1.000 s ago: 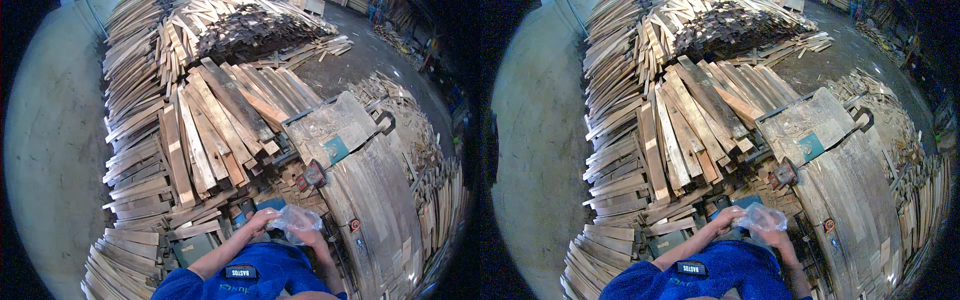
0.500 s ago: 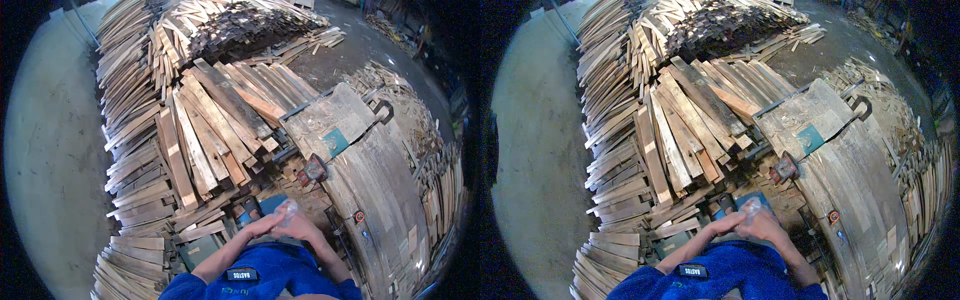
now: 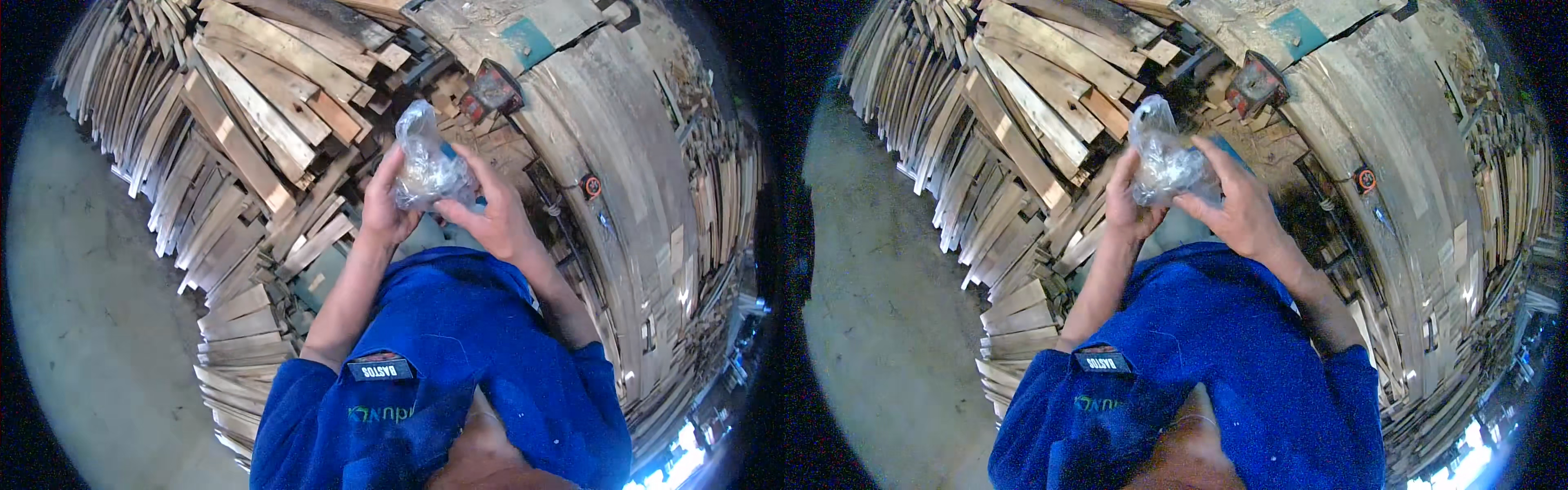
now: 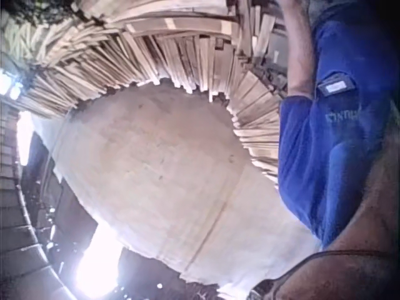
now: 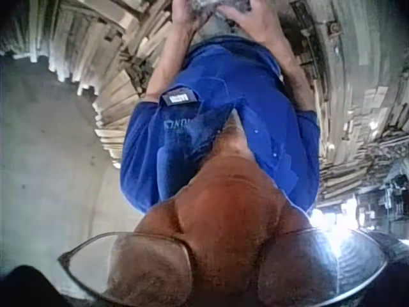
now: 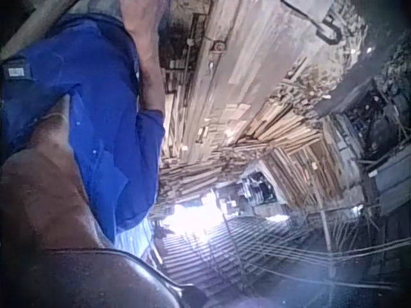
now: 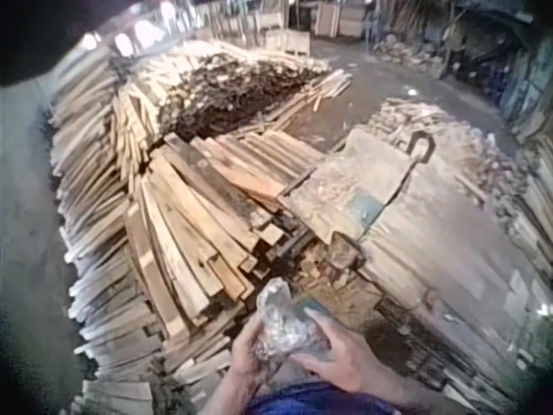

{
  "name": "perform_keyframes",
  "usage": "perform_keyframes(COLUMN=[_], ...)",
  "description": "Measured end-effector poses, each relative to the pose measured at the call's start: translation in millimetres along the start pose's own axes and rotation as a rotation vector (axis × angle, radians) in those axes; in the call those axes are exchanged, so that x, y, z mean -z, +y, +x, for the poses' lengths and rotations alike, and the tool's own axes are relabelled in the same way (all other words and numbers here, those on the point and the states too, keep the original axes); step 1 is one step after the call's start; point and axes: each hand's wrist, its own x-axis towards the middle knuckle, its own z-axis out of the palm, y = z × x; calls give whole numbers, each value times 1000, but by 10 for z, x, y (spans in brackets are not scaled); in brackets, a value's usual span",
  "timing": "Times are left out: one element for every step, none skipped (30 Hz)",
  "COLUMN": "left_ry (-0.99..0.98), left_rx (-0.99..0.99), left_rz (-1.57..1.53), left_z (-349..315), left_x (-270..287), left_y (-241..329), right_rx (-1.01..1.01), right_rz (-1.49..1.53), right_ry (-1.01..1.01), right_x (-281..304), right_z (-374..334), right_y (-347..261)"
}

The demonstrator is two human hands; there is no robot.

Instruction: Selecting and inspecting wooden planks from a large pile and placing them on a workbench.

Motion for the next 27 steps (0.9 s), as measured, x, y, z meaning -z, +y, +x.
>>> perform_keyframes(left_ry=[-29,-61,-94,-109,-131,-154,-177,-179,-181,-183,-166,-149,-132,-135,-141,-148,-155,-132,-135,-134,-133,-91,-46,0,46,62,79], left_rx=[8,14,19,10,12,15,17,6,-5,-15,15,45,75,108,148,188,229,232,213,195,176,176,149,121,92,99,104], left_rz=[-32,-63,-94,-95,-83,-71,-58,-39,-21,-2,40,82,124,152,120,89,57,65,77,91,105,108,133,159,185,135,85], left_z=[-12,-32,-47,-70,-85,-92,-97,-84,-69,-55,-29,-2,12,19,26,30,32,-9,15,29,43,67,102,141,159,167,170], left_x=[24,49,56,44,43,45,50,53,62,74,98,120,136,127,145,178,180,140,154,164,168,171,183,217,244,258,277], left_y=[-9,3,12,7,11,18,20,14,-3,-16,-22,-25,-26,-22,-33,-53,-73,-81,-123,-165,-199,-217,-246,-288,-312,-318,-315], right_rx=[-6,55,57,60,61,-7,-76,-144,-120,-97,-74,-94,-115,-136,-85,-34,16,83,149,214,201,187,175,155,159,160,162], right_rz=[76,108,138,168,200,297,393,487,460,433,406,414,422,425,313,201,89,31,-28,-83,-127,-170,-215,-223,-232,-240,-248], right_ry=[3,-21,-29,-36,-44,-46,-48,-49,-19,11,38,54,70,88,118,148,177,131,84,35,-13,-62,-108,-154,-163,-170,-176], right_x=[15,54,63,77,78,70,55,50,51,53,53,60,72,98,126,156,178,200,225,229,220,202,192,155,134,118,113], right_z=[-11,-10,-21,-30,-47,-58,-63,-49,-31,-12,7,19,29,39,58,85,107,120,131,129,109,74,44,1,-27,-53,-69], right_y=[-22,-92,-105,-111,-109,-95,-69,-46,-25,-4,14,16,10,1,-10,-22,-7,15,39,50,48,39,29,99,127,158,174])
